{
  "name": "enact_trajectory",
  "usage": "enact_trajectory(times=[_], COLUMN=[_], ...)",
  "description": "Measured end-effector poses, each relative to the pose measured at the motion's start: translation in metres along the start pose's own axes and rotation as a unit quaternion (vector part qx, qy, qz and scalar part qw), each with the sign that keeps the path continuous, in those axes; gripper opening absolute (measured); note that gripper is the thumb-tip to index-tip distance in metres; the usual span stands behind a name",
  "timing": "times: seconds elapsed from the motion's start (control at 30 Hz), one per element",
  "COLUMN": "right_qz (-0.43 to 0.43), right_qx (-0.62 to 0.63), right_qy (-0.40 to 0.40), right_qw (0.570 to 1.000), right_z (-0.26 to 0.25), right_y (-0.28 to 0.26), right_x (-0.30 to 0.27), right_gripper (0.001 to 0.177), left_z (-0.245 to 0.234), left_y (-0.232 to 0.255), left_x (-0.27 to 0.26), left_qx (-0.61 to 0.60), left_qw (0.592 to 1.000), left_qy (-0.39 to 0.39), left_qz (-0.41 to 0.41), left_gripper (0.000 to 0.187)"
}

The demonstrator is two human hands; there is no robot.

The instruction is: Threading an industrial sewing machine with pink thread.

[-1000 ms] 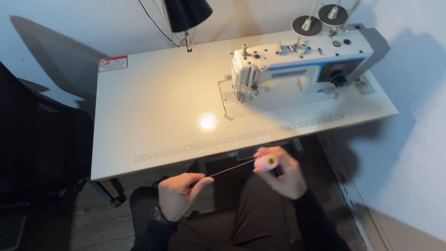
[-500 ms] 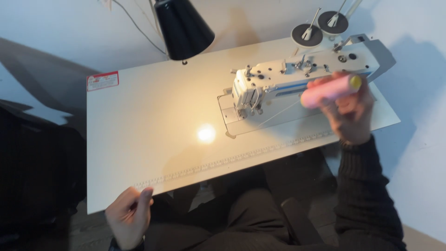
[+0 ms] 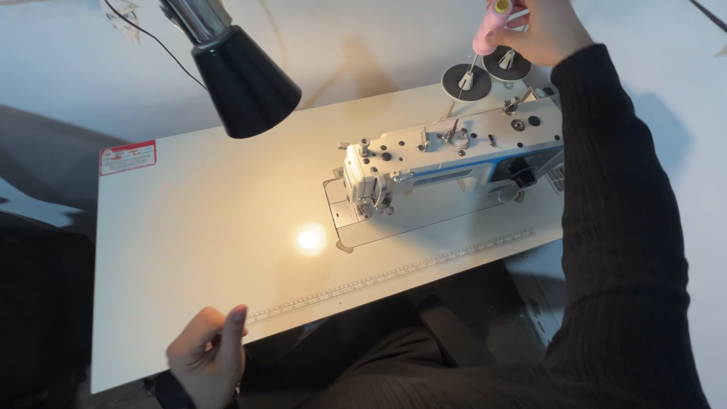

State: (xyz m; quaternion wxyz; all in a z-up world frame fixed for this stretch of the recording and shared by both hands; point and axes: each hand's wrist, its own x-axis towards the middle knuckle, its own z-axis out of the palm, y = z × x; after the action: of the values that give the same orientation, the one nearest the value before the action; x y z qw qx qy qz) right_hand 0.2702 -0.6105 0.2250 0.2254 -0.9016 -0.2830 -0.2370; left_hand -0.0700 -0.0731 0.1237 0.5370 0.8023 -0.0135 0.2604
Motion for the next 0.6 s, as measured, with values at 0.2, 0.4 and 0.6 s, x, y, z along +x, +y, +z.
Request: enact_trajectory(times=[0.2,0.4,0.6], right_qz=[0.027,-0.015,0.101], right_qx=[0.012,-0.040,-0.082], right_qy=[-0.076,-0.154,-0.260], right_qw=[0.997,0.987,0.957], right_z=[0.030,0.066,0.082], right_y=[0.088,0.162,0.173], right_x=[0.019,0.020,0.004], right_gripper=[0.032,0.044,0.046], left_z=[0.034,0.054,0.073], left_y=[-0.022,-0.029,-0.015], left_x=[-0.031,-0.054,-0.078], left_qx=[0.027,0.022,0.035], left_qw=[0.998,0.992,0.989], left_qy=[0.014,0.073,0.085], left_qz=[-0.058,-0.105,-0.119], left_gripper=[0.042,0.046,0.043])
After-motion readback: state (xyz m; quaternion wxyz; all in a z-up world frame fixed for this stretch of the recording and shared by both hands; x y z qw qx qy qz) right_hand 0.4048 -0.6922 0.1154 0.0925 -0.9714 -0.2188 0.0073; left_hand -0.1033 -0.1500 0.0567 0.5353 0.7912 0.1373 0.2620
